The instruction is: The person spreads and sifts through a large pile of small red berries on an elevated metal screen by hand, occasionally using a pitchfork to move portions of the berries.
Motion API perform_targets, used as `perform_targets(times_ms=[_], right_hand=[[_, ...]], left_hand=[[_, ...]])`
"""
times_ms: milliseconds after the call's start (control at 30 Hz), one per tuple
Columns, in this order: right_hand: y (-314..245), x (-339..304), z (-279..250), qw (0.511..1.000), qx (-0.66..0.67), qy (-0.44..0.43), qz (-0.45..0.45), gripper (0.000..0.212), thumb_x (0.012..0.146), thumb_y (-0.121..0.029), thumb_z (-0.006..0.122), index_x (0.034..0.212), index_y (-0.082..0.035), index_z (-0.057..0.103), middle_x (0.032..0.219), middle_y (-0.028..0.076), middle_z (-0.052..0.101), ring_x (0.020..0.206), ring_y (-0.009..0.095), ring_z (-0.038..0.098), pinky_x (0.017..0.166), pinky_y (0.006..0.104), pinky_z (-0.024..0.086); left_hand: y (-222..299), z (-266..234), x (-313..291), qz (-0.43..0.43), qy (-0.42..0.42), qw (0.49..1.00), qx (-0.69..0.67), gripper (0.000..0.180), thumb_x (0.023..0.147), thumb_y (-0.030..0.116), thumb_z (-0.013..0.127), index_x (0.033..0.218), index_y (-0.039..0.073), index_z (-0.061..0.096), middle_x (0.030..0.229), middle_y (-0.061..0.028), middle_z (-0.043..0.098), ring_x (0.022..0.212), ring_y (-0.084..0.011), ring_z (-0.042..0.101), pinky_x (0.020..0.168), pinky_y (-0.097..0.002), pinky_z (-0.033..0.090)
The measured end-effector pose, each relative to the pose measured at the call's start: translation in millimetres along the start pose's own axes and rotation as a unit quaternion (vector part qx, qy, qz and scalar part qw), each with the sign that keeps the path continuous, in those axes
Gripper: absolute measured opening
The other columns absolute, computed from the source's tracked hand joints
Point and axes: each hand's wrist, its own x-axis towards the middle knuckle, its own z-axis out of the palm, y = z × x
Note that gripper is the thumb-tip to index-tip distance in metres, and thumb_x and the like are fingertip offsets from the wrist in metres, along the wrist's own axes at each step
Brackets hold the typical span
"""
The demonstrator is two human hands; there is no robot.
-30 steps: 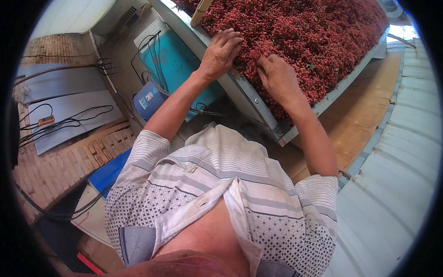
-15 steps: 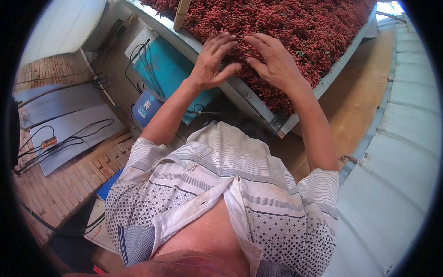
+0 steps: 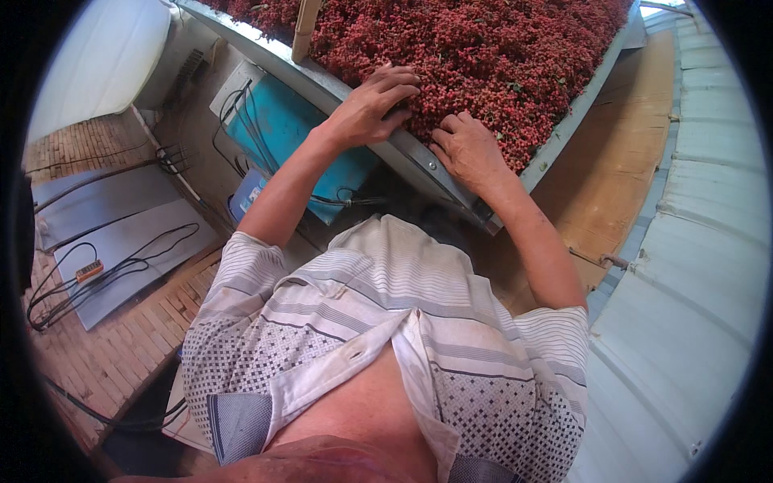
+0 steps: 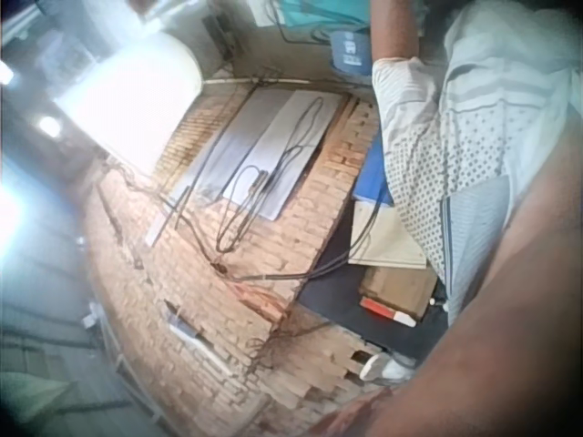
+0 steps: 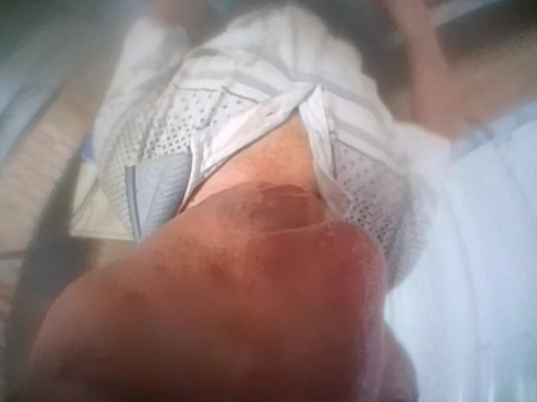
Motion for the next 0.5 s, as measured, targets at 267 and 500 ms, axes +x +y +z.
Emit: perform_targets(times_ms=[267, 500], right_hand=[[-19.2, -23.6, -32.5, 0.994, 0.028, 0.080, 0.064, 0.024, 0.087, -0.011, 0.070, 0.111, -0.007, 0.069, 0.108, 0.012, 0.065, 0.101, 0.032, 0.063, 0.087, 0.0424, 0.054], [-20.4, -22.0, -4.8, 0.993, 0.052, 0.066, 0.081, 0.014, 0.089, -0.012, 0.067, 0.102, -0.007, 0.071, 0.094, 0.011, 0.066, 0.092, 0.031, 0.065, 0.080, 0.0429, 0.055]], left_hand=[[20.2, -44.9, -40.9, -0.060, -0.027, 0.997, 0.044, 0.036, 0.075, 0.016, 0.083, 0.107, 0.011, 0.067, 0.107, -0.0069, 0.066, 0.105, -0.0298, 0.061, 0.094, -0.0421, 0.047], [23.3, -20.3, -24.4, -0.023, -0.059, 0.995, 0.073, 0.015, 0.084, 0.015, 0.073, 0.097, 0.011, 0.067, 0.097, -0.0043, 0.063, 0.097, -0.0242, 0.061, 0.089, -0.0392, 0.045]])
